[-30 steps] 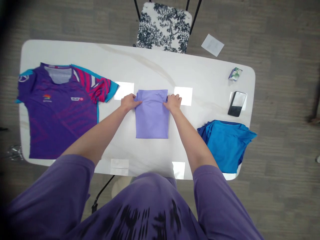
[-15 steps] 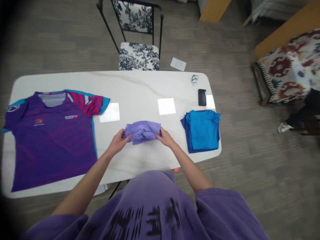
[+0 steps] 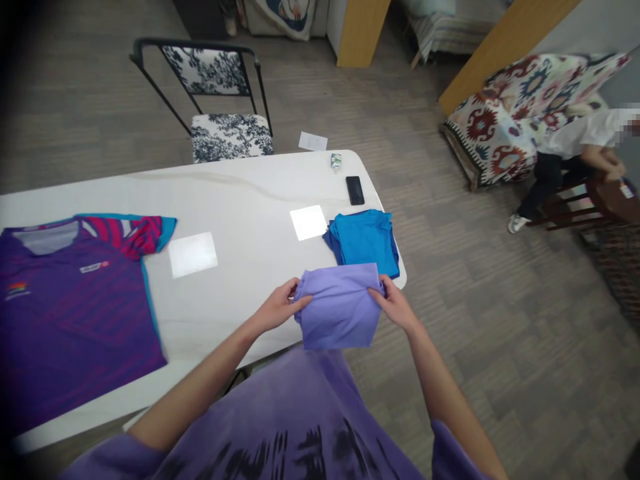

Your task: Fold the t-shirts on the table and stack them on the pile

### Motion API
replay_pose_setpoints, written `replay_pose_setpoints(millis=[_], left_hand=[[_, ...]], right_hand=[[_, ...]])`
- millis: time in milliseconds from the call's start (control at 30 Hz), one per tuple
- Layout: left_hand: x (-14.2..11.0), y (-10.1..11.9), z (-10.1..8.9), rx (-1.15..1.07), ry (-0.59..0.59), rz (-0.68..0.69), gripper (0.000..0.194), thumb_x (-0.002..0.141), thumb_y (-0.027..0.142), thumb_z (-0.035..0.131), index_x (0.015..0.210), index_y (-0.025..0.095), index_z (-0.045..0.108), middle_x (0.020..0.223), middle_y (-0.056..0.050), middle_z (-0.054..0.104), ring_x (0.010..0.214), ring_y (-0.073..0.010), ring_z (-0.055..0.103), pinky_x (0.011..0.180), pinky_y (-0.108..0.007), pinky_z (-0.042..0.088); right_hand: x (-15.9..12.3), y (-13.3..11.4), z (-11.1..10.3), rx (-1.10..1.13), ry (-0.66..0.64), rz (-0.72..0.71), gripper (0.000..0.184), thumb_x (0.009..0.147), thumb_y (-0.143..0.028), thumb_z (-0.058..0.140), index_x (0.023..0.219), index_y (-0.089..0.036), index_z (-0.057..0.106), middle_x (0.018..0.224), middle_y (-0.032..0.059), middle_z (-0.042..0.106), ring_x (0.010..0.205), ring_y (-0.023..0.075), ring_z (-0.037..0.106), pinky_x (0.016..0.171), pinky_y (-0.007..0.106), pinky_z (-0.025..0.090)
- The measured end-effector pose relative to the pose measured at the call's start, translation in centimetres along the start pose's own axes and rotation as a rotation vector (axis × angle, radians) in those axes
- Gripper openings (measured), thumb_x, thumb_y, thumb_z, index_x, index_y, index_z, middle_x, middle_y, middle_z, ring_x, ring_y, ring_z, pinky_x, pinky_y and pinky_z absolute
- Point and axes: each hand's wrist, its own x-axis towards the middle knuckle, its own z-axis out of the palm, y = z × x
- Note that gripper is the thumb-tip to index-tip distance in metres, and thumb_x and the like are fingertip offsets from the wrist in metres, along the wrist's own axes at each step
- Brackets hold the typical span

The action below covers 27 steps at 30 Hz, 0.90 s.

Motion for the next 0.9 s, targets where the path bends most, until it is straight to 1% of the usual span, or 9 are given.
replay_pose_setpoints(millis=[100,200,300,367,500,567,667,767,900], left_hand=[[10.5,1.3,3.5,0.067,0.023,0.076,0.037,0.096,0.062,0.069,0.108,0.028,0.064,0.102,-0.002,0.072,0.093,-0.0222,0.068,0.083,-0.036,0.057],[22.8,0.2,6.2,0.159,0.120,0.064,0.039,0.096,0.057,0.071,0.115,0.024,0.064,0.107,-0.006,0.072,0.099,-0.0249,0.068,0.091,-0.040,0.058],[33.1,-2.5,9.2,0.364,0.397,-0.023,0.057,0.094,0.045,0.074,0.142,0.019,0.058,0.140,-0.018,0.064,0.130,-0.0359,0.061,0.112,-0.053,0.050],[37.2,-4.3,11.6,0.540,0.465,-0.003,0.077,0.093,0.046,0.074,0.160,0.019,0.046,0.163,-0.022,0.047,0.152,-0.0415,0.043,0.124,-0.060,0.037],[39.7,-7.0,16.3,0.784,0.094,0.241,0.103,0.088,0.055,0.078,0.174,0.022,0.031,0.182,-0.014,0.022,0.170,-0.0403,0.010,0.138,-0.058,0.010],[39.9,-8.2,18.1,0.831,-0.016,0.247,0.115,0.082,0.060,0.083,0.176,0.022,0.029,0.184,-0.013,0.014,0.171,-0.0398,0.001,0.139,-0.058,0.001],[40.4,-9.2,19.6,0.862,-0.016,0.187,0.125,0.075,0.062,0.087,0.177,0.019,0.027,0.185,-0.014,0.007,0.171,-0.0408,-0.004,0.138,-0.059,-0.003],[40.5,-8.6,19.7,0.873,-0.024,0.168,0.128,0.073,0.062,0.088,0.176,0.016,0.028,0.184,-0.017,0.008,0.171,-0.0433,-0.003,0.137,-0.061,-0.002],[36.0,-6.6,17.4,0.839,-0.006,0.234,0.106,0.089,0.063,0.074,0.174,0.015,0.033,0.182,-0.019,0.021,0.171,-0.0380,0.009,0.138,-0.056,0.008]], right_hand=[[7.4,3.0,-8.1,-0.068,0.058,-0.042,0.043,0.095,-0.062,0.068,0.121,-0.028,0.065,0.112,0.0070,0.074,0.102,0.0293,0.069,0.094,0.046,0.061],[17.7,7.2,-13.5,-0.210,0.106,-0.064,0.051,0.095,-0.059,0.067,0.131,-0.024,0.063,0.121,0.0115,0.073,0.111,0.0320,0.068,0.103,0.052,0.058],[26.1,11.7,-15.0,-0.442,0.200,-0.078,0.071,0.095,-0.054,0.067,0.153,-0.015,0.051,0.152,0.0218,0.059,0.141,0.0359,0.056,0.121,0.058,0.046],[28.9,14.0,-14.1,-0.561,0.239,-0.092,0.074,0.101,-0.050,0.057,0.162,-0.012,0.042,0.168,0.0240,0.043,0.157,0.0345,0.040,0.129,0.058,0.036],[29.5,16.4,-9.9,-0.626,0.130,-0.081,0.069,0.110,-0.046,0.040,0.172,-0.017,0.032,0.181,0.0177,0.025,0.168,0.0298,0.020,0.135,0.059,0.023],[29.1,17.3,-8.1,-0.611,0.035,-0.063,0.069,0.110,-0.047,0.039,0.173,-0.018,0.030,0.183,0.0153,0.021,0.170,0.0292,0.014,0.137,0.060,0.017],[29.3,18.3,-6.8,-0.585,-0.044,-0.047,0.071,0.110,-0.047,0.039,0.174,-0.018,0.028,0.183,0.0138,0.019,0.171,0.0285,0.012,0.138,0.060,0.010],[29.6,18.5,-7.2,-0.587,-0.061,-0.054,0.072,0.109,-0.047,0.040,0.174,-0.018,0.029,0.183,0.0138,0.022,0.170,0.0292,0.013,0.138,0.061,0.011],[26.9,16.8,-7.8,-0.589,0.035,-0.092,0.071,0.107,-0.049,0.040,0.170,-0.017,0.036,0.180,0.0174,0.028,0.168,0.0326,0.021,0.136,0.064,0.020]])
